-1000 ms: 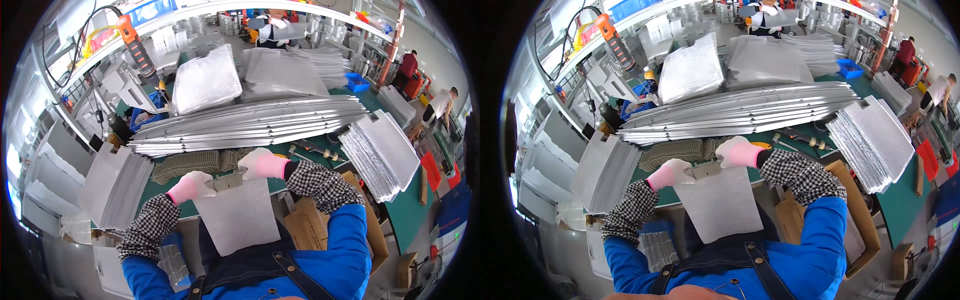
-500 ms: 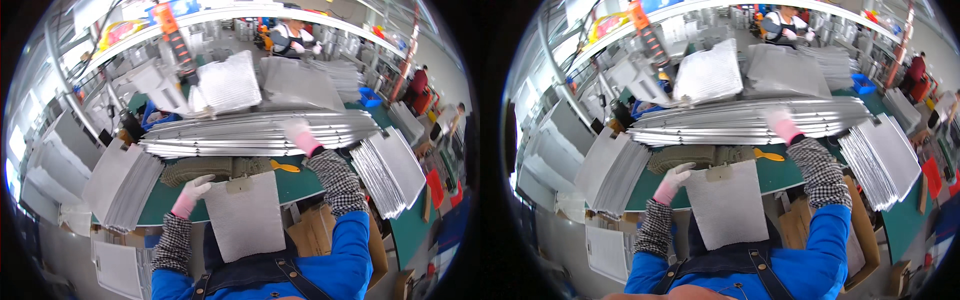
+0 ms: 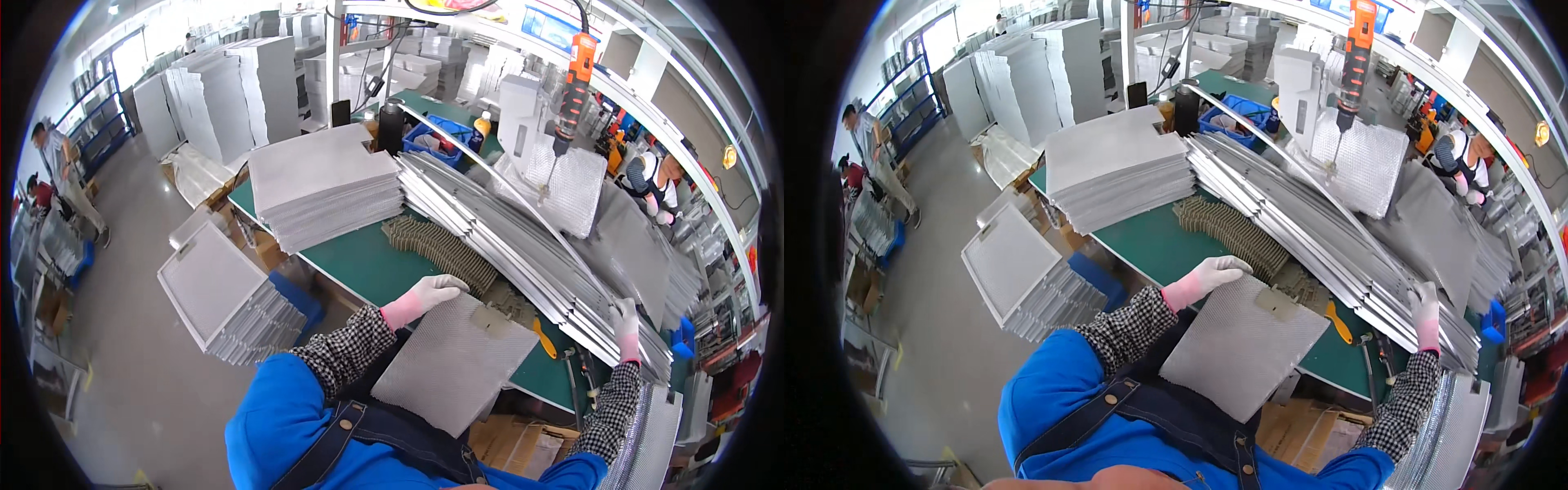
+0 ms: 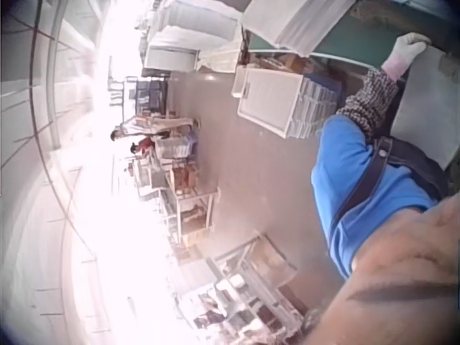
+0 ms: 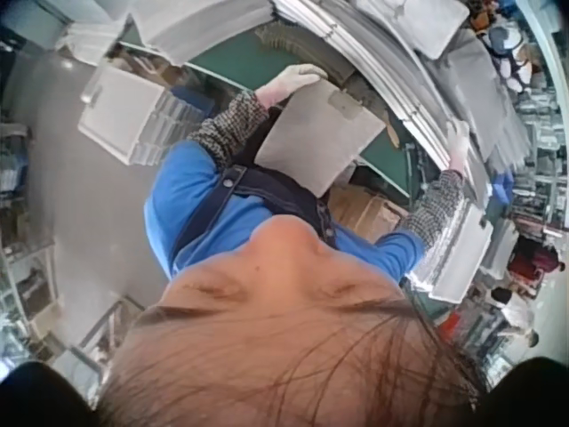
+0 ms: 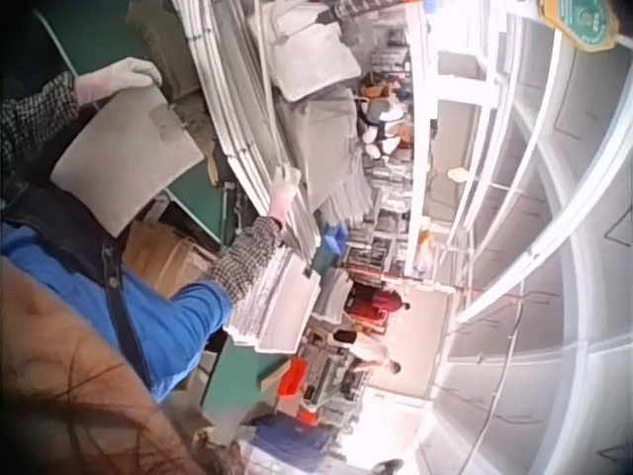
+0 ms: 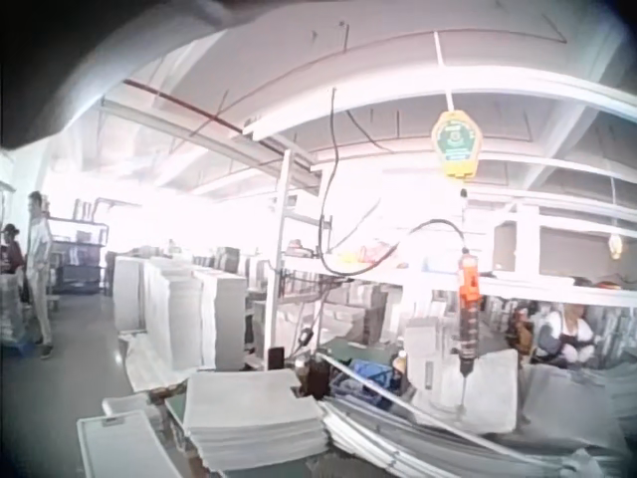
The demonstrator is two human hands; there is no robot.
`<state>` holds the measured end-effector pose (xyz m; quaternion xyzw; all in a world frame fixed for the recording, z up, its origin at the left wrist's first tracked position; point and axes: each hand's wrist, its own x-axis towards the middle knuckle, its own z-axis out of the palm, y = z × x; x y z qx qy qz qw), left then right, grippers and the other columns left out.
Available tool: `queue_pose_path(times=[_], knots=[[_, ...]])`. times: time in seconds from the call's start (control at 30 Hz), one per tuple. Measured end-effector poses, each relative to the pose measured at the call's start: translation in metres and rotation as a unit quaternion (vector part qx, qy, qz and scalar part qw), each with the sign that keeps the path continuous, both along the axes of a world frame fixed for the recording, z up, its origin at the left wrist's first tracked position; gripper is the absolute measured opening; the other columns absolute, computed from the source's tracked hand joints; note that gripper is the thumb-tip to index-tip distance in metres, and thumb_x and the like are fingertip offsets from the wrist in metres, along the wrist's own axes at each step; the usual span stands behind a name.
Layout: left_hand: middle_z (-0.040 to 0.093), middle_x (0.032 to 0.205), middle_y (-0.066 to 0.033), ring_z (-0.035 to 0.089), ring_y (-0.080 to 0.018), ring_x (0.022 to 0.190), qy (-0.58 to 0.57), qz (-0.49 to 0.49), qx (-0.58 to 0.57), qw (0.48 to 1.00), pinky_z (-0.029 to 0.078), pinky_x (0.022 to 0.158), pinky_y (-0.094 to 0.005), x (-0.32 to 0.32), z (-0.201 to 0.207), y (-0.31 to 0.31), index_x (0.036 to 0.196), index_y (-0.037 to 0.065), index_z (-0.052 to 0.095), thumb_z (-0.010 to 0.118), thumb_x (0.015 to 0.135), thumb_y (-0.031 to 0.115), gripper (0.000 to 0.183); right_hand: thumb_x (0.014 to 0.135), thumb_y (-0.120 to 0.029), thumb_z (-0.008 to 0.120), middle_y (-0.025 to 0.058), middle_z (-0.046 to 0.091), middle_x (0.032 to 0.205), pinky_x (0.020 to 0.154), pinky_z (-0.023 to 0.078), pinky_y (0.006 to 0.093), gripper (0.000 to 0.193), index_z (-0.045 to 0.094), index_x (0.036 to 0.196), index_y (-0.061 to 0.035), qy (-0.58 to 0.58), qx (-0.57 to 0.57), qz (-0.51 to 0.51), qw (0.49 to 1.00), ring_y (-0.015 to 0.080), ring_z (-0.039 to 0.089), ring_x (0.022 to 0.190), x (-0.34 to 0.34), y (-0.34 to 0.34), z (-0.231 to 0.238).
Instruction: The person assembles metal mesh filters by inserting a plastic latch into a mesh screen, wrapping a metal frame strip around the edges, fastening the frame with a power tool, and placing the completed filter onto a stack.
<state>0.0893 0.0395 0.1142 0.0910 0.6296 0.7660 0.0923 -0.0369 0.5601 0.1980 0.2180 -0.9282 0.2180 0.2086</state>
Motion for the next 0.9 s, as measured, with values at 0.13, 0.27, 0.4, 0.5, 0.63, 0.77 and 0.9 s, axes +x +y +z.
queue_pose_path(times=[0.13, 0.27, 0.4, 0.5, 0.63, 0.77, 0.9], knots=[[0.066, 0.114, -0.0051, 0.061, -0.01, 0.1, 0.02, 0.033, 0.063, 0.997, 0.049, 0.092, -0.0262, 0.036, 0.027, 0.011, 0.127, -0.002, 0.059, 0.06, 0.1, 0.02, 0.035, 0.086, -0.004, 0.062, 0.0152, 0.063, 0.089, 0.079, 0.05, 0.0389, 0.014, 0.068, 0.099, -0.0012, -0.016, 0.01, 0.137, 0.99, 0.0324, 0.062, 0.085, 0.051, -0.095, 0.036], [0.068, 0.104, -0.0051, 0.062, -0.0096, 0.093, 0.007, 0.076, 0.088, 0.993, 0.05, 0.086, -0.0251, 0.059, 0.034, 0.017, 0.121, -0.004, 0.064, 0.06, 0.1, 0.019, 0.031, 0.086, -0.016, 0.065, 0.0107, 0.065, 0.087, 0.078, 0.049, 0.0417, 0.012, 0.068, 0.093, -0.0066, 0.062, 0.071, 0.241, 0.966, 0.0304, 0.062, 0.084, 0.098, -0.201, 0.045], [0.07, 0.102, -0.0033, 0.061, -0.0069, 0.09, 0.058, 0.162, 0.019, 0.985, 0.051, 0.081, -0.0231, 0.082, 0.045, 0.022, 0.118, -0.006, 0.066, 0.066, 0.097, 0.017, 0.032, 0.087, -0.027, 0.066, 0.0069, 0.063, 0.082, 0.074, 0.05, 0.0394, 0.017, 0.067, 0.088, -0.0095, 0.039, 0.078, 0.296, 0.951, 0.0264, 0.061, 0.082, 0.123, -0.286, 0.046], [0.071, 0.105, -0.0046, 0.062, -0.0083, 0.092, 0.046, 0.17, 0.055, 0.983, 0.051, 0.083, -0.0242, 0.084, 0.05, 0.022, 0.123, -0.007, 0.064, 0.068, 0.096, 0.017, 0.036, 0.086, -0.027, 0.068, 0.0082, 0.054, 0.087, 0.074, 0.049, 0.0398, 0.02, 0.064, 0.094, -0.009, -0.028, 0.109, 0.296, 0.948, 0.0275, 0.059, 0.085, 0.129, -0.304, 0.049], [0.071, 0.105, -0.0039, 0.062, -0.009, 0.094, 0.062, 0.157, 0.065, 0.984, 0.05, 0.087, -0.0258, 0.088, 0.042, 0.019, 0.119, -0.005, 0.066, 0.07, 0.094, 0.017, 0.034, 0.086, -0.024, 0.069, 0.0097, 0.053, 0.088, 0.074, 0.048, 0.0408, 0.02, 0.065, 0.097, -0.0084, -0.106, 0.11, 0.317, 0.936, 0.0285, 0.058, 0.086, 0.128, -0.295, 0.052], [0.07, 0.108, -0.0044, 0.062, -0.0094, 0.097, 0.099, 0.142, 0.084, 0.981, 0.048, 0.09, -0.0265, 0.094, 0.037, 0.012, 0.115, -0.003, 0.068, 0.073, 0.092, 0.021, 0.034, 0.09, -0.021, 0.066, 0.0135, 0.054, 0.091, 0.078, 0.047, 0.0385, 0.024, 0.064, 0.105, -0.0022, -0.308, 0.129, 0.308, 0.891, 0.0292, 0.058, 0.086, 0.134, -0.275, 0.085], [0.068, 0.114, -0.0067, 0.06, -0.0101, 0.1, 0.066, 0.164, 0.089, 0.98, 0.047, 0.09, -0.025, 0.097, 0.046, 0.013, 0.126, -0.005, 0.062, 0.079, 0.086, 0.025, 0.053, 0.092, -0.025, 0.063, 0.0169, 0.06, 0.099, 0.084, 0.047, 0.0405, 0.03, 0.064, 0.108, -0.0001, -0.335, 0.119, 0.329, 0.875, 0.0342, 0.061, 0.096, 0.134, -0.256, 0.083]])
